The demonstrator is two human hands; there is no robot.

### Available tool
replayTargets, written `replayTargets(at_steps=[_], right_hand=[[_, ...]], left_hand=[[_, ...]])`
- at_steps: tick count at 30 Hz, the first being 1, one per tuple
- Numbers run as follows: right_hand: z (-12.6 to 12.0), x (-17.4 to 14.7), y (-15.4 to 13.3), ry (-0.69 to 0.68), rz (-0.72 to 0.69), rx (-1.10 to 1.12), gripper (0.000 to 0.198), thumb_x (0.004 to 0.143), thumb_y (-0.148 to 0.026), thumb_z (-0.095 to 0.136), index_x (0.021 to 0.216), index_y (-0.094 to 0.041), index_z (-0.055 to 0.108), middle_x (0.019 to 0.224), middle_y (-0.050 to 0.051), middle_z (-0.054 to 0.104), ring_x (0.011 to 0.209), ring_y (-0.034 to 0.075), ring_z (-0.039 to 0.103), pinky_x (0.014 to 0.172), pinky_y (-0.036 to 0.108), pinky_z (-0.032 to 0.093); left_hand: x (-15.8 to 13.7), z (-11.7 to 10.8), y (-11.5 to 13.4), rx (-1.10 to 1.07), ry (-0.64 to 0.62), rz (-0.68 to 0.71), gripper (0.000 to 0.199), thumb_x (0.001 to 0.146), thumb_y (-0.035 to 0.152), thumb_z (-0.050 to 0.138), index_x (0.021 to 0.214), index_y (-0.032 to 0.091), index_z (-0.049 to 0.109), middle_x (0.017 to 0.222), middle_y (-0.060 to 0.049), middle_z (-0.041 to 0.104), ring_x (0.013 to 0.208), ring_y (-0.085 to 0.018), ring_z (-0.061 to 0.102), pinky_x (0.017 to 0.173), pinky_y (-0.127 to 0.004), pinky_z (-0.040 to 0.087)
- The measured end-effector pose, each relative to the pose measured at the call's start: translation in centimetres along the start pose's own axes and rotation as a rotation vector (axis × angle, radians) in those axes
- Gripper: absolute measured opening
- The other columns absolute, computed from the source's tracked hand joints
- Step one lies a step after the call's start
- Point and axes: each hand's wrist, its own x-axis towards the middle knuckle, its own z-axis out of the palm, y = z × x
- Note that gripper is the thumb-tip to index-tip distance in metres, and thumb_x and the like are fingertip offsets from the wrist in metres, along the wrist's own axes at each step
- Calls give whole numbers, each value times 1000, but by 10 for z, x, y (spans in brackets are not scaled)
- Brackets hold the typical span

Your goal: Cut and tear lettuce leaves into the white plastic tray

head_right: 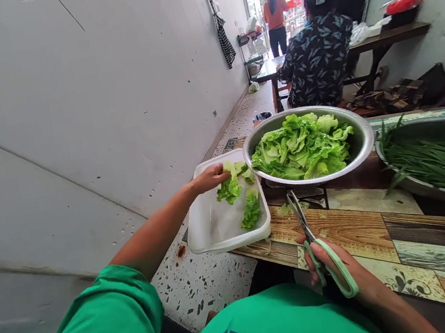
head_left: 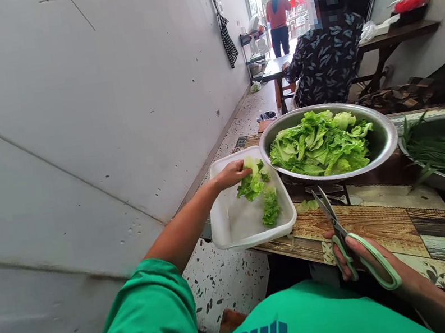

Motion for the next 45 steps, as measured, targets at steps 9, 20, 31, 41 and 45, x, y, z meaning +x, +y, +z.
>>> replayTargets(at_steps=[9, 20, 31, 41, 45], right_hand=[[14, 16, -39, -1, -50, -219, 76, 84, -78, 56, 127, -16, 47, 81, 0, 52, 68, 16, 56, 66, 35, 51], [28, 23, -48, 105, -12, -390, 77, 70, -89, 57, 103, -19, 53, 68, -4, 49, 60, 15, 55, 60, 35, 54], [29, 13, -13, 173, 41, -102, 55, 74, -70, 71, 87, -21, 49, 63, -6, 52, 42, 11, 51, 41, 28, 49], [2, -6, 1, 144, 91, 63, 59, 81, -74, 62, 110, -24, 56, 74, -1, 52, 61, 17, 54, 59, 34, 50], [-7, -4, 7, 167, 67, 32, 55, 86, -71, 56, 117, -26, 54, 74, 1, 52, 59, 19, 52, 57, 36, 47]], left_hand=[[-11, 26, 71, -666, -46, -198, 27, 78, 30, 73, 99, 14, 67, 76, -1, 66, 58, -7, 56, 54, -18, 44], [-13, 27, 127, 62, -273, 18, 23, 77, 29, 58, 84, 16, 75, 60, 4, 50, 58, -10, 42, 55, -23, 32], [5, 31, 149, 240, -543, -18, 12, 77, 25, 64, 70, 15, 69, 56, 4, 51, 57, -10, 45, 57, -24, 34], [4, -22, 146, 491, -64, -197, 34, 90, 31, 56, 116, 18, 74, 98, -8, 74, 88, -18, 64, 79, -27, 48], [4, -31, 124, 683, -44, -298, 37, 87, 22, 57, 120, 22, 73, 132, -11, 68, 115, -26, 62, 94, -36, 49]])
